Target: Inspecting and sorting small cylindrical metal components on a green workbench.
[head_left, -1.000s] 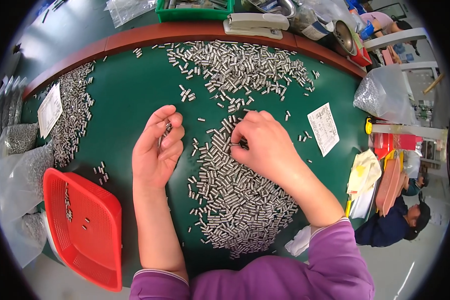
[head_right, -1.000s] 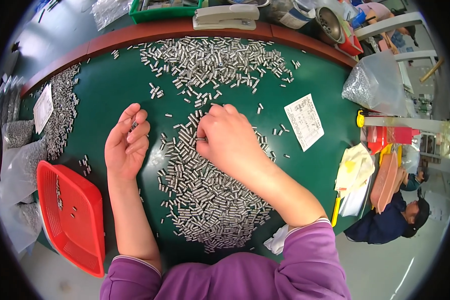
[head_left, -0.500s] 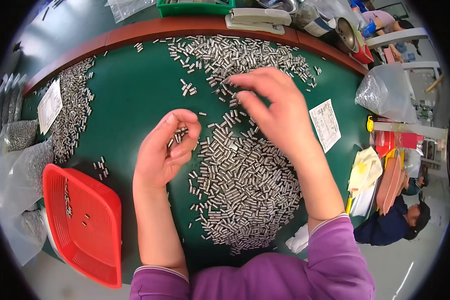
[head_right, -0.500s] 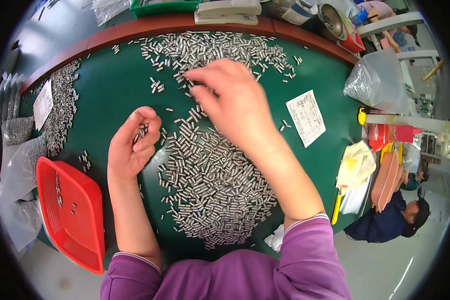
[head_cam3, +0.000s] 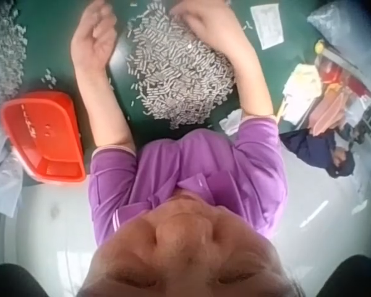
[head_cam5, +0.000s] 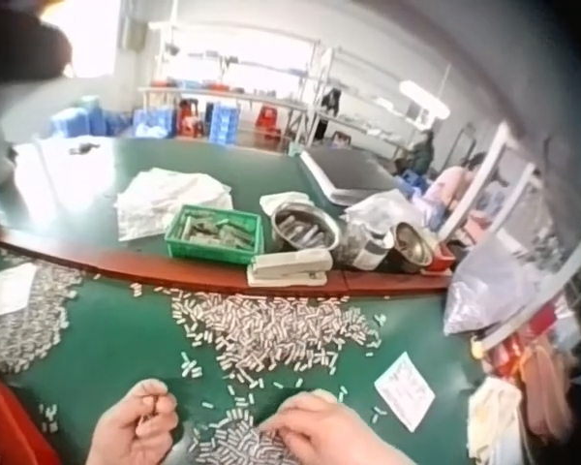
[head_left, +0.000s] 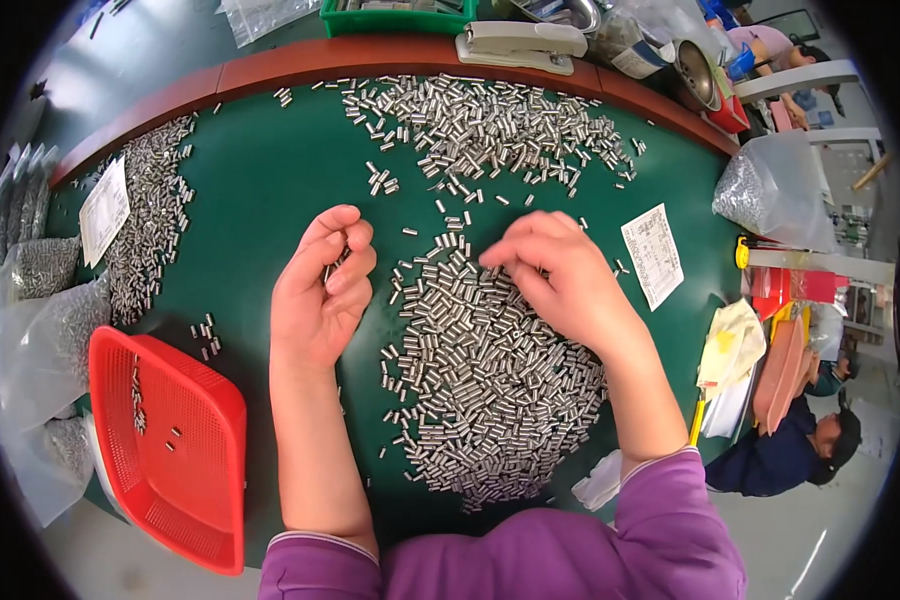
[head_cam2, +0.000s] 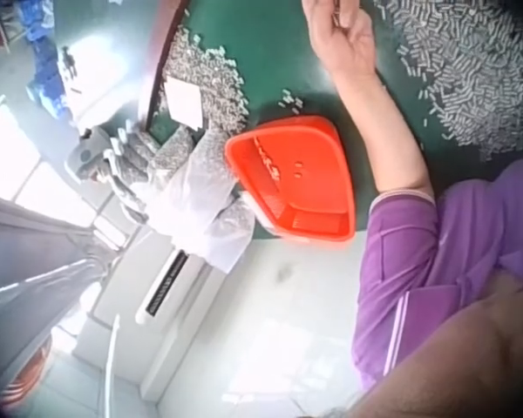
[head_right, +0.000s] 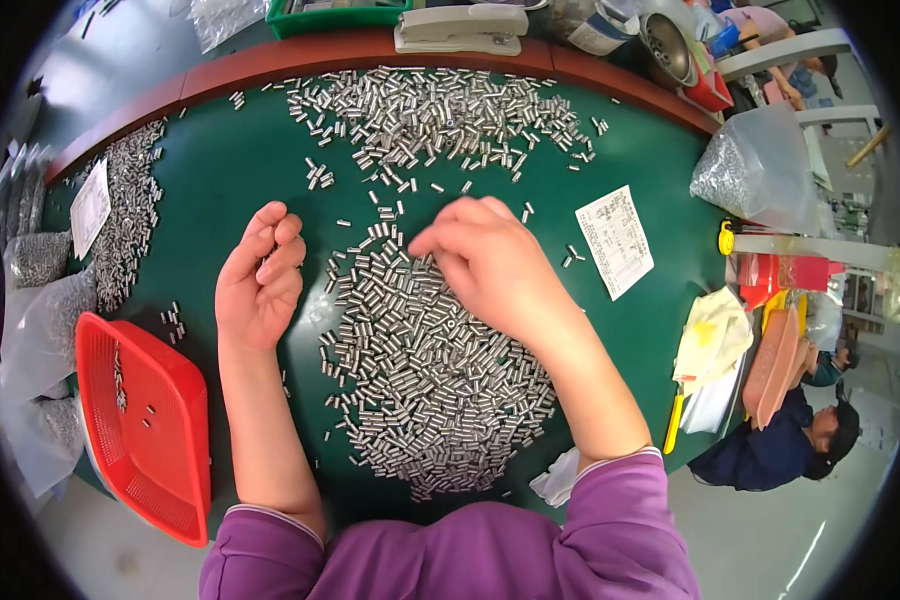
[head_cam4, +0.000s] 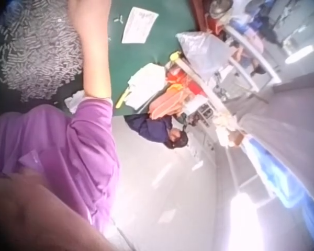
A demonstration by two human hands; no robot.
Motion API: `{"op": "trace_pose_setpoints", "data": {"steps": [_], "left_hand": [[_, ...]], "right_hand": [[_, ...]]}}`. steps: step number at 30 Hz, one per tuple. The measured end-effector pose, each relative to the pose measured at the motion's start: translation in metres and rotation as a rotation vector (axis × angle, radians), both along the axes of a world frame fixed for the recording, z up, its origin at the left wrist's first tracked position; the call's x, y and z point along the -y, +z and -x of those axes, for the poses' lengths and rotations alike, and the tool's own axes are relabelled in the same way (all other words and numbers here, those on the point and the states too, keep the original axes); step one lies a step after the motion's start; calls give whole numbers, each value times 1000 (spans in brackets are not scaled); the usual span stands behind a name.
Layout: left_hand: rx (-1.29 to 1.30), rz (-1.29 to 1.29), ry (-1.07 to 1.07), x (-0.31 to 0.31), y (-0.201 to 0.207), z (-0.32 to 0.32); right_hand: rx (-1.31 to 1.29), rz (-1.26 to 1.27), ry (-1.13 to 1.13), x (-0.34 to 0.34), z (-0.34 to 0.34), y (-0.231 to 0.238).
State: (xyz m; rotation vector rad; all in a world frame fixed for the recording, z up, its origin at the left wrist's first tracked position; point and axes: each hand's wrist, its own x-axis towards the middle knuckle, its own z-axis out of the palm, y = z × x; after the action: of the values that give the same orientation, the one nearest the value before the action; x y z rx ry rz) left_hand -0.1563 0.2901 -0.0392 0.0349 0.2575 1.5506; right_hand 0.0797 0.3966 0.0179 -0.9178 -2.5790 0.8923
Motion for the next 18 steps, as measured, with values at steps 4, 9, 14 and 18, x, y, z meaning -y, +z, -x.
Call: {"op": "trace_pose_setpoints", "data": {"steps": [4, 9, 14, 18], "left_hand": [[45, 29, 45, 4, 3, 1], [2, 49, 21, -1, 3, -1], [-8, 51, 36, 3, 6, 1], [-13, 69, 46, 5, 3, 0]], "right_hand": [[-98, -329, -171, -21, 30, -6], [-140, -283, -73, -14, 31, -27], [-165, -163, -65, 5, 7, -13], [-140, -406, -298, -42, 6, -23]]}}
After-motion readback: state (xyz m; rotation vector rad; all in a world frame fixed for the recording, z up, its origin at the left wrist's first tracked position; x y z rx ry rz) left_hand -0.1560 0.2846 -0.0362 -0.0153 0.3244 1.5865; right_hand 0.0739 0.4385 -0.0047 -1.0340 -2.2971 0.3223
